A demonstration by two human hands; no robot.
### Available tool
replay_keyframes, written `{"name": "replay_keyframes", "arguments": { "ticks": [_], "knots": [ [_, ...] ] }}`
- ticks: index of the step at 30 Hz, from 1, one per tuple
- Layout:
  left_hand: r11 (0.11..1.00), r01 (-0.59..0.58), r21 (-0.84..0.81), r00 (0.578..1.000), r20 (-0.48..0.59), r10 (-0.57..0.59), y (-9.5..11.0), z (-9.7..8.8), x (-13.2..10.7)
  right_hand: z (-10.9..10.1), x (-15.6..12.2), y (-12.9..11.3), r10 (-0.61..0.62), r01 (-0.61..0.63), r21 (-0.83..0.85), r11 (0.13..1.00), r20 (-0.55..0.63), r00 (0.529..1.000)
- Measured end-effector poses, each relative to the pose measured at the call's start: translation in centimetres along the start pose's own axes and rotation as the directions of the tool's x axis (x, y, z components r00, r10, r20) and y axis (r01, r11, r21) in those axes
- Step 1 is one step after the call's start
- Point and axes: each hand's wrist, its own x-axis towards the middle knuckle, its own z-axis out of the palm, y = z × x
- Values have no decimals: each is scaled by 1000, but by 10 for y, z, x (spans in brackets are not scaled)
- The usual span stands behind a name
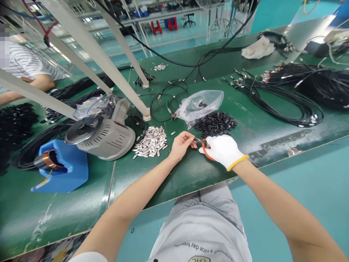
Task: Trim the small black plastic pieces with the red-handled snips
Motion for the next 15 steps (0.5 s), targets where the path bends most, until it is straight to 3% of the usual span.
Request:
{"name": "replay_keyframes", "arguments": {
  "ticks": [15],
  "knots": [
    [1000, 20, 10, 1000, -20, -20, -2, 0, 2, 2, 4, -3, -2, 5, -47, 999, 64, 998]
  ]
}}
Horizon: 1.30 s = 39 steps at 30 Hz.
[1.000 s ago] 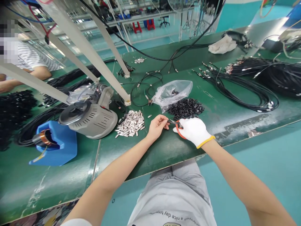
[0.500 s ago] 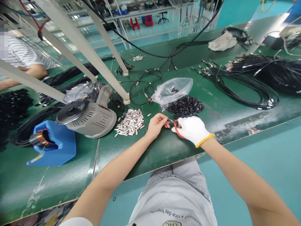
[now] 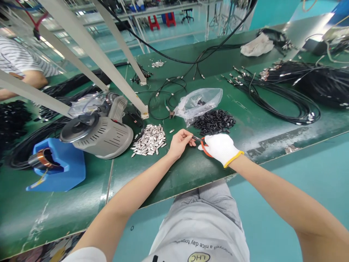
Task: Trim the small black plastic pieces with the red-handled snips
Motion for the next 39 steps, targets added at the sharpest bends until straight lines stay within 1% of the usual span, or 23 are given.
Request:
{"name": "replay_keyframes", "arguments": {
  "ticks": [12, 18, 21, 24, 28, 34, 39],
  "knots": [
    [1000, -5, 28, 1000, 5, 5, 0, 1, 0, 2, 4, 3, 23, -27, 52, 998, 68, 997],
    [1000, 6, -7, 1000, 13, -6, 1, -1, 0, 2, 2, 1, 47, -53, 73, 996, 79, 996],
    [997, 41, -64, 997, 63, -37, 2, -3, 0, 5, 0, 1, 70, -75, 80, 994, 71, 995],
    [995, 73, -63, 992, 106, -66, 3, -5, 0, 9, -3, 1, 90, -94, 79, 992, 58, 994],
    [996, 75, -48, 991, 114, -69, 4, -6, 0, 10, -6, -1, 95, -96, 73, 993, 19, 995],
    [994, 96, -58, 987, 133, -88, 3, -6, -1, 0, -6, -8, 84, -79, 80, 994, -53, 995],
    [996, 81, -41, 991, 115, -75, 4, -5, -3, -4, -4, -11, 67, -64, 67, 996, -36, 997]
  ]
}}
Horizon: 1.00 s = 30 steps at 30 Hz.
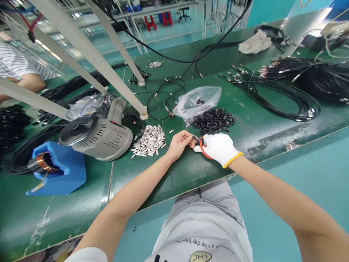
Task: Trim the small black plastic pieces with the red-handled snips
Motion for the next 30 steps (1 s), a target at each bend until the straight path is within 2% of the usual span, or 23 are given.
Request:
{"name": "replay_keyframes", "arguments": {
  "ticks": [12, 20, 26, 30],
  "knots": [
    [999, 3, -33, 1000, 3, -3, 1, -3, 2, 13, 5, -2, 12, -11, -31, 999, 37, 999],
    [1000, -5, -21, 1000, -6, 5, 1, -2, 1, 9, 5, -1, 40, -43, 31, 999, 95, 995],
    [1000, -10, 4, 1000, 26, 10, 2, 2, -2, 2, 0, -3, 44, -45, 28, 999, 18, 999],
    [1000, -1, 14, 999, 32, 1, 1, 2, -2, 1, 0, -3, 22, -22, 17, 1000, 15, 1000]
  ]
}}
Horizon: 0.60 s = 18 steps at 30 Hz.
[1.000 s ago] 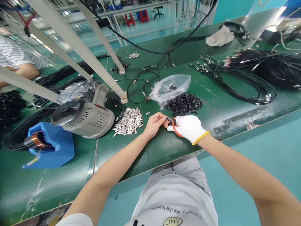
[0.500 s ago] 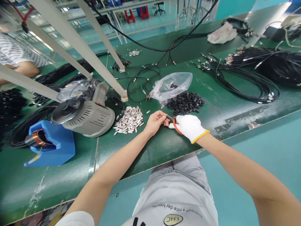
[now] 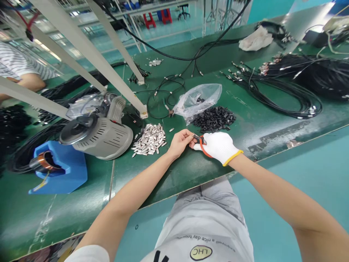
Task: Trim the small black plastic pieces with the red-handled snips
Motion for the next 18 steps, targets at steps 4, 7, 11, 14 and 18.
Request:
{"name": "replay_keyframes", "arguments": {
  "ticks": [4, 7, 11, 14, 18],
  "knots": [
    [1000, 0, 8, 1000, 3, 0, -1, -1, 1, 4, 2, 1, -1, 2, -11, 1000, 7, 1000],
    [1000, 1, 20, 1000, 5, -1, 0, -1, 2, 5, 2, 1, 17, -17, 4, 1000, 33, 999],
    [1000, 0, 14, 1000, 5, 0, 0, -1, 2, 1, 2, 1, 20, -21, 15, 1000, 72, 997],
    [1000, -4, 7, 1000, 6, 4, 0, -1, 2, 1, 2, 0, 16, -18, 17, 1000, 90, 996],
    [1000, -8, -2, 1000, 6, 8, 1, -1, 2, 4, 2, 1, 17, -19, 16, 1000, 91, 996]
  ]
}}
